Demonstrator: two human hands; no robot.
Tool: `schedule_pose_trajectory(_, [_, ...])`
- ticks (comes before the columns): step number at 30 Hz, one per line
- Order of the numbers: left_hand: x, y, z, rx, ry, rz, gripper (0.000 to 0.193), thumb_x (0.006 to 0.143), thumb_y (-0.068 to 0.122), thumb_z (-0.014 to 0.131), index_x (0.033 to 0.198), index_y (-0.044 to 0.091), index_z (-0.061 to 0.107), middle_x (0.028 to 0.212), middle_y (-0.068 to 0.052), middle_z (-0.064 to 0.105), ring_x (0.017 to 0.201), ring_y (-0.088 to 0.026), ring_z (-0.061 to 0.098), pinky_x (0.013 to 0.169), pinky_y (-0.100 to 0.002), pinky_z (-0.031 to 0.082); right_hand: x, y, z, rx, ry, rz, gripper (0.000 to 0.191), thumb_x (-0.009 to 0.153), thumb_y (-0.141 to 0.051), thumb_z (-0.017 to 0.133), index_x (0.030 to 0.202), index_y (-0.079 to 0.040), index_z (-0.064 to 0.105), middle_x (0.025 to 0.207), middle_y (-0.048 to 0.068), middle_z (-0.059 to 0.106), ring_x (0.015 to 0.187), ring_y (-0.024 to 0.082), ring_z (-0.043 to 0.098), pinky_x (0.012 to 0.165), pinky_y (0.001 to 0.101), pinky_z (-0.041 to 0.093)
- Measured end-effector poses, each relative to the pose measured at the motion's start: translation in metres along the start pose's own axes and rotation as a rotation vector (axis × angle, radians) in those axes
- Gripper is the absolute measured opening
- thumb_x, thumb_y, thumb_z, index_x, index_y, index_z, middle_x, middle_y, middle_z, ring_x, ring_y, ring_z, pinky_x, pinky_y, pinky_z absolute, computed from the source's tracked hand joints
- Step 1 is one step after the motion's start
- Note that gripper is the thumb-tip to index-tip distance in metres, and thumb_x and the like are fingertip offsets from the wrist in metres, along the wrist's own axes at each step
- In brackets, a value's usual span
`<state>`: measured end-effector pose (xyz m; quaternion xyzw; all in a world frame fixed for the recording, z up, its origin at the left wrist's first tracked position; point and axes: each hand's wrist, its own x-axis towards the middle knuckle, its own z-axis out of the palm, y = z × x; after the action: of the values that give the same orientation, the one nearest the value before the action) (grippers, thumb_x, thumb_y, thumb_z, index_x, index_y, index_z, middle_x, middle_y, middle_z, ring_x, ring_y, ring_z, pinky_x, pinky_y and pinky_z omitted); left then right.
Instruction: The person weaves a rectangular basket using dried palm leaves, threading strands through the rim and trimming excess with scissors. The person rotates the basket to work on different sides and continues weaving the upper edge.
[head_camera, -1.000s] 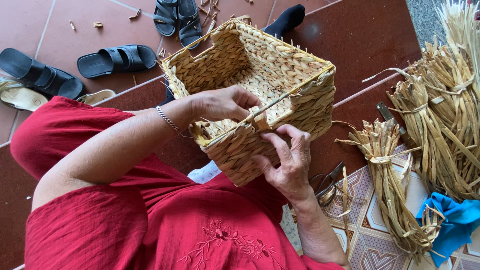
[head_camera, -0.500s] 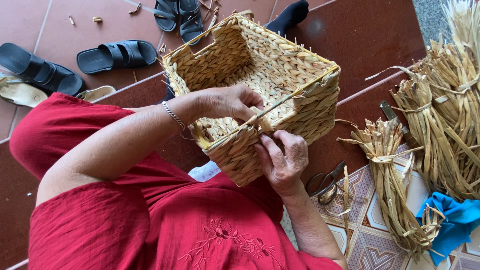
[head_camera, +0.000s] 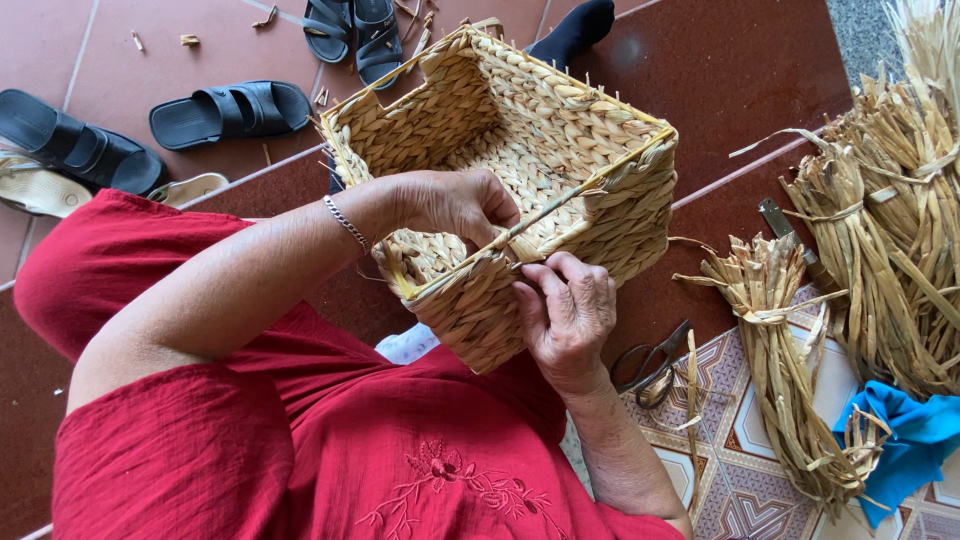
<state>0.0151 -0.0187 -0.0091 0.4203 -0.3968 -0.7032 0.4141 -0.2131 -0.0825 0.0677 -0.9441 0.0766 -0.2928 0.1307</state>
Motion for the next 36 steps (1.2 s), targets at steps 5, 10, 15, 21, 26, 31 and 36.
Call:
schedule_pose_trajectory(5, [0.009, 0.0, 0.0, -0.053, -0.011, -0.086, 0.014, 0.083, 0.01, 0.081, 0.084, 0.001, 0.071, 0.073, 0.001, 0.07, 0.067, -0.007, 0.066, 0.061, -0.025, 0.057, 0.001, 0.001, 0.001, 0.028, -0.009, 0.02, 0.024, 0.094, -0.017, 0.081, 0.108, -0.003, 0.068, 0.108, 0.01, 0.064, 0.094, 0.028, 0.062, 0.082, 0.0429, 0.048])
schedule_pose_trajectory(10, [0.01, 0.011, 0.008, -0.004, 0.036, -0.104, 0.02, 0.084, 0.013, 0.078, 0.1, 0.001, 0.078, 0.078, -0.001, 0.074, 0.066, -0.007, 0.065, 0.061, -0.027, 0.055, 0.004, 0.0, -0.003, 0.047, -0.028, 0.055, 0.024, 0.09, -0.017, 0.083, 0.105, -0.004, 0.069, 0.106, 0.01, 0.064, 0.094, 0.029, 0.062, 0.082, 0.0433, 0.048])
schedule_pose_trajectory(15, [-0.013, 0.019, 0.006, 0.008, -0.022, 0.056, 0.028, 0.091, 0.018, 0.072, 0.114, 0.003, 0.077, 0.092, 0.002, 0.079, 0.08, -0.002, 0.065, 0.076, -0.022, 0.056, 0.006, -0.002, -0.003, 0.11, -0.022, 0.096, 0.025, 0.087, -0.015, 0.087, 0.102, -0.006, 0.07, 0.104, 0.008, 0.063, 0.093, 0.027, 0.061, 0.083, 0.0415, 0.048])
schedule_pose_trajectory(21, [-0.035, 0.033, 0.012, 0.106, 0.141, 0.041, 0.047, 0.091, 0.021, 0.07, 0.135, 0.004, 0.063, 0.109, -0.007, 0.078, 0.095, -0.01, 0.071, 0.086, -0.027, 0.059, 0.0, -0.009, 0.002, 0.395, 0.048, 0.258, 0.016, 0.086, -0.001, 0.079, 0.098, -0.004, 0.069, 0.103, 0.01, 0.062, 0.096, 0.025, 0.059, 0.088, 0.0379, 0.048])
schedule_pose_trajectory(26, [-0.083, 0.045, 0.025, 0.054, 0.309, 0.151, 0.055, 0.099, 0.036, 0.06, 0.144, 0.006, 0.058, 0.128, -0.014, 0.072, 0.104, -0.016, 0.072, 0.092, -0.034, 0.062, -0.007, -0.01, -0.014, 0.604, -0.013, 0.221, 0.014, 0.079, 0.005, 0.067, 0.085, -0.004, 0.058, 0.089, 0.008, 0.065, 0.078, 0.022, 0.062, 0.072, 0.0327, 0.051])
schedule_pose_trajectory(31, [-0.1, 0.044, 0.054, 0.463, 0.352, 0.263, 0.074, 0.086, 0.038, 0.079, 0.146, 0.005, 0.052, 0.123, -0.015, 0.071, 0.105, -0.02, 0.071, 0.09, -0.038, 0.057, -0.005, -0.008, -0.025, 0.666, -0.244, 0.012, 0.02, 0.07, 0.005, 0.068, 0.082, -0.006, 0.055, 0.08, 0.008, 0.062, 0.07, 0.027, 0.061, 0.067, 0.0371, 0.05])
schedule_pose_trajectory(36, [-0.089, 0.037, 0.063, 0.558, 0.462, 0.109, 0.048, 0.084, 0.036, 0.078, 0.121, 0.006, 0.072, 0.096, -0.013, 0.079, 0.085, -0.02, 0.075, 0.078, -0.035, 0.059, -0.009, -0.005, -0.023, 0.7, -0.366, -0.046, 0.02, 0.071, 0.006, 0.068, 0.082, -0.006, 0.055, 0.078, 0.008, 0.06, 0.07, 0.028, 0.061, 0.067, 0.0382, 0.051])
